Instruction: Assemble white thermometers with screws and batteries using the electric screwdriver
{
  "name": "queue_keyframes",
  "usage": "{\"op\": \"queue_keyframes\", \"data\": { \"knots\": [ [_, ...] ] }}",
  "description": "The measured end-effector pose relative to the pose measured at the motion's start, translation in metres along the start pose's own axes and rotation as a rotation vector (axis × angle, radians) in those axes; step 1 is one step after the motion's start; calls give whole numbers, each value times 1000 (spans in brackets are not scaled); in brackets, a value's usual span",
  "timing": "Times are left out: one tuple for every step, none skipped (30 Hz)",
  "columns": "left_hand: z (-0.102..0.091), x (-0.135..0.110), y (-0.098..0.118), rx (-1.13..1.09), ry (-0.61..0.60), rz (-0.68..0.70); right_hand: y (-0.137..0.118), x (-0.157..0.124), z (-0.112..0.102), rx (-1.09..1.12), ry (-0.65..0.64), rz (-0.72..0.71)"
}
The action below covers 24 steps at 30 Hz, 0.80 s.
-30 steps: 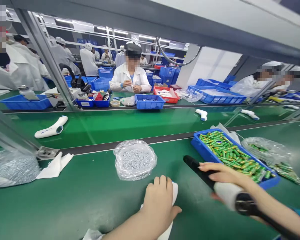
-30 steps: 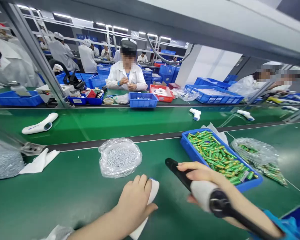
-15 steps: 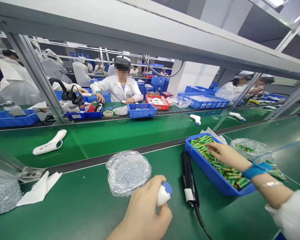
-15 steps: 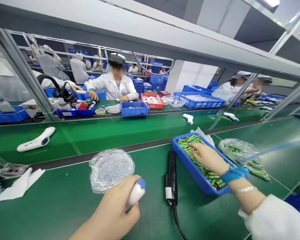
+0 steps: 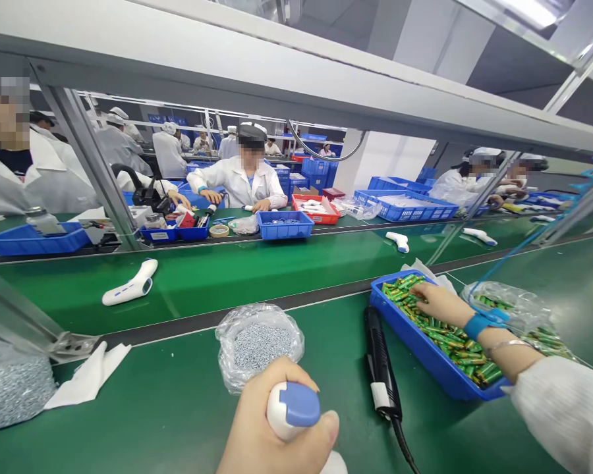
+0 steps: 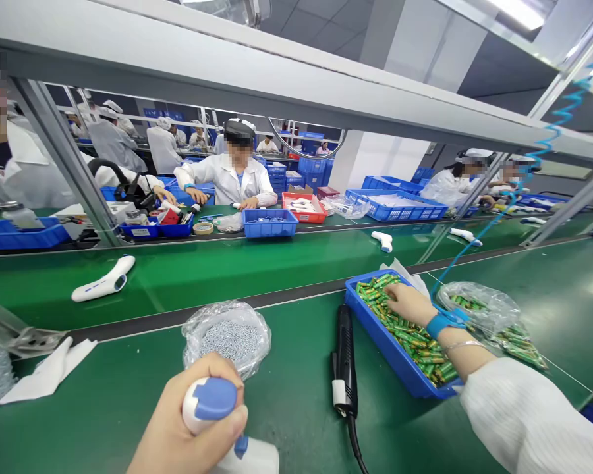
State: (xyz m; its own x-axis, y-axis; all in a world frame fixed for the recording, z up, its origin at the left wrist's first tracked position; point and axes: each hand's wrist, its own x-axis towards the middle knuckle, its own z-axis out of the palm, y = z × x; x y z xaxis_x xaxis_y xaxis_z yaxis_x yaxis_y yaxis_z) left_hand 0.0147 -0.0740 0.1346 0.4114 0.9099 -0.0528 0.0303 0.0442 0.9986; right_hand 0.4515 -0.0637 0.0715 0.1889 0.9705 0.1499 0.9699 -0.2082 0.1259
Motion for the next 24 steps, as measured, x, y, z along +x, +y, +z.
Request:
{"op": "queue_keyframes", "data": {
  "knots": [
    [0,0,-1,9,12,11,-1,1,1,-26,7,-35],
    [0,-1,-3,21,18,17,-2,1,1,-52,-5,-73],
    [0,-1,-5,26,13,18,-4,2,2,-78,-23,-110],
    [-1,-1,-7,14,-6,13,-6,2,3,-100,-30,-141],
    [-1,0,-9,-13,-37,7,-8,3,4,-120,-38,-165],
    [-1,1,-11,-47,-68,11,-9,3,5,-139,-46,-182],
    [-1,2,-14,-77,-85,40,-10,4,5,-156,-54,-192],
    [-1,4,-16,-90,-79,98,-10,5,6,-171,-63,-198],
    [-1,7,-19,-77,-55,186,-10,5,6,-185,-72,-202],
    [-1,10,-22,-32,-27,298,-10,6,7,-195,-81,-205],
    [0,13,-26,37,-3,426,-10,7,7,-204,-89,-208],
    [0,16,-30,121,12,554,-9,8,6,-210,-98,-211],
    [1,19,-35,209,20,676,-9,9,6,-217,-108,-214],
    [1,22,-41,293,24,781,-9,9,6,-224,-121,-217],
    [0,25,-47,363,32,867,-8,10,5,-232,-134,-219],
    [0,28,-52,416,50,931,-8,10,5,-242,-149,-220],
    [-1,30,-58,455,74,976,-7,10,6,-253,-163,-218],
    [-1,33,-62,488,95,1010,-6,11,6,-264,-177,-216],
    [-2,35,-64,515,116,1041,-6,11,7,-275,-190,-212],
    [-3,37,-66,544,139,1072,-6,11,8,-285,-203,-207],
    [-3,38,-66,579,166,1111,-5,11,9,-294,-214,-200],
    [-4,39,-65,624,191,1155,-5,11,10,-301,-225,-194],
    [-3,40,-64,672,217,1197,-5,12,12,-305,-232,-187],
    [-2,41,-63,713,254,1228,-6,13,13,-306,-236,-181]
  ]
}}
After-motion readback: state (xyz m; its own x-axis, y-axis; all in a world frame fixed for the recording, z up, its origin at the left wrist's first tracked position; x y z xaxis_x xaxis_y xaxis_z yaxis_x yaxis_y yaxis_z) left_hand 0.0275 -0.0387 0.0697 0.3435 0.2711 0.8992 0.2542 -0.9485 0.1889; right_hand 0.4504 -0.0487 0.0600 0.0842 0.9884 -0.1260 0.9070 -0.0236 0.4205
